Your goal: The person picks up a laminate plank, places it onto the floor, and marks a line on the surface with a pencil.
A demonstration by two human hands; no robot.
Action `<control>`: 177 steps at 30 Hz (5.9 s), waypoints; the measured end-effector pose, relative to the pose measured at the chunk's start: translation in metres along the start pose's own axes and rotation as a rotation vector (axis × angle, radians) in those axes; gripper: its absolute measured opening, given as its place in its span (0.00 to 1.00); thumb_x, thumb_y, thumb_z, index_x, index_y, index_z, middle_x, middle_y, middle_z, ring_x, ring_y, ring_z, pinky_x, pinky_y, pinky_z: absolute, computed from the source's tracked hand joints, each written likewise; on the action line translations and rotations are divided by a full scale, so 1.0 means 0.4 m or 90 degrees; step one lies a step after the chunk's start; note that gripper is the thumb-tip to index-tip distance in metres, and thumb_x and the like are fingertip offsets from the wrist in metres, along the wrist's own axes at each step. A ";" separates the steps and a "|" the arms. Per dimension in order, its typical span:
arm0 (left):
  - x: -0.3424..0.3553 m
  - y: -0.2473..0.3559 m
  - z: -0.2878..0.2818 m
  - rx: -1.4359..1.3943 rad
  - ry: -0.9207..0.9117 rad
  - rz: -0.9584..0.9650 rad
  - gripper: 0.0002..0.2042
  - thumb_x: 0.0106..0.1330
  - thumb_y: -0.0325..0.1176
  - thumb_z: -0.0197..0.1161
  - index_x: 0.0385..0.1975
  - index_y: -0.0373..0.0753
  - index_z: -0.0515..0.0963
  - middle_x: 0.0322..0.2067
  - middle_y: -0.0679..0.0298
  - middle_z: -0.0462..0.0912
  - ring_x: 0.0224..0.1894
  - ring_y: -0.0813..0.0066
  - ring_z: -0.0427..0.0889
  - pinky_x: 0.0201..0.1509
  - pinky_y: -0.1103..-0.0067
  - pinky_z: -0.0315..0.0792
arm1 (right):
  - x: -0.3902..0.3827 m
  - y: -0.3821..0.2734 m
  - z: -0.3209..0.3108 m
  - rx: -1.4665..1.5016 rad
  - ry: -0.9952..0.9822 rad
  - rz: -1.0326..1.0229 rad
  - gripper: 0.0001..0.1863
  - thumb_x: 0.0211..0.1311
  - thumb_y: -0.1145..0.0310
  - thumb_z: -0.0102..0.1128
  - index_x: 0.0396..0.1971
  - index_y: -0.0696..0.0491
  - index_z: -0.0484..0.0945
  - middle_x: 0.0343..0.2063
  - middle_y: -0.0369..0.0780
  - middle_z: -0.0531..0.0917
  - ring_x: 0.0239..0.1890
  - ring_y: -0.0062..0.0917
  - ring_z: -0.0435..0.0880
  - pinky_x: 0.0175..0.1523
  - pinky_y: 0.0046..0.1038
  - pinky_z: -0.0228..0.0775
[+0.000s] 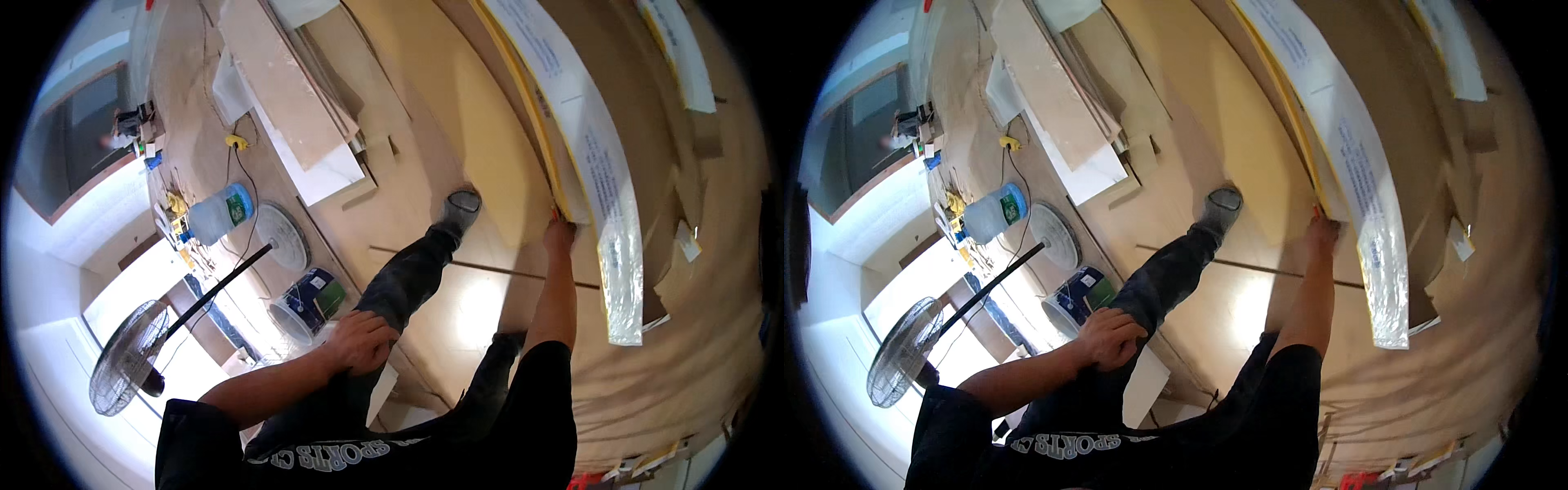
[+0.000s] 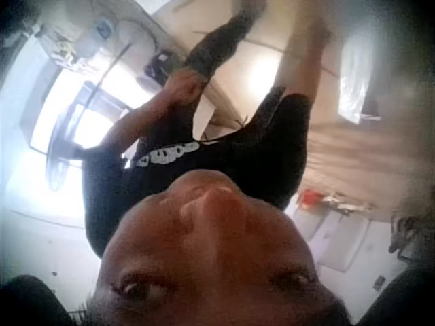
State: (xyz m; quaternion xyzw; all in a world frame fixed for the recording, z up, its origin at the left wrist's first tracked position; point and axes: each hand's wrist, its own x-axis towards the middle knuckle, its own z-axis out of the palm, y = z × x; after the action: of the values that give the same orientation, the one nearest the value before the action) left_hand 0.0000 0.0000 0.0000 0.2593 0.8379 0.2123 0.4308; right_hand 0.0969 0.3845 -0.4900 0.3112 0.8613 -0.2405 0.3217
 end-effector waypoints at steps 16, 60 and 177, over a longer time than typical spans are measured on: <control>-0.072 0.061 0.172 0.014 0.124 0.025 0.07 0.57 0.30 0.62 0.33 0.44 0.84 0.32 0.60 0.84 0.38 0.57 0.83 0.44 0.64 0.76 | -0.506 -0.240 -0.225 -0.133 -0.095 -0.329 0.15 0.71 0.64 0.48 0.49 0.56 0.76 0.36 0.52 0.85 0.38 0.45 0.85 0.42 0.45 0.79; -0.515 0.869 -0.699 -1.062 -0.023 0.408 0.24 0.73 0.38 0.60 0.65 0.36 0.69 0.64 0.54 0.73 0.68 0.56 0.69 0.73 0.57 0.62 | -2.556 -0.072 -1.263 1.223 0.521 -0.263 0.22 0.77 0.48 0.47 0.46 0.54 0.72 0.35 0.39 0.81 0.26 0.26 0.82 0.28 0.25 0.74; -0.376 1.920 0.304 -0.822 -0.364 0.288 0.37 0.72 0.63 0.51 0.72 0.43 0.58 0.70 0.61 0.64 0.71 0.59 0.62 0.75 0.60 0.56 | -2.441 0.602 -1.846 0.495 0.659 -0.104 0.17 0.73 0.54 0.56 0.33 0.55 0.74 0.19 0.51 0.77 0.25 0.50 0.80 0.30 0.44 0.69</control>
State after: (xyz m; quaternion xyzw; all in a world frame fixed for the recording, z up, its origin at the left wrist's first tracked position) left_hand 0.3689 0.5186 0.4712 0.1656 0.3274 0.6705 0.6448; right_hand 0.5498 0.6322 0.6457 0.4142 0.7759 -0.3770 -0.2903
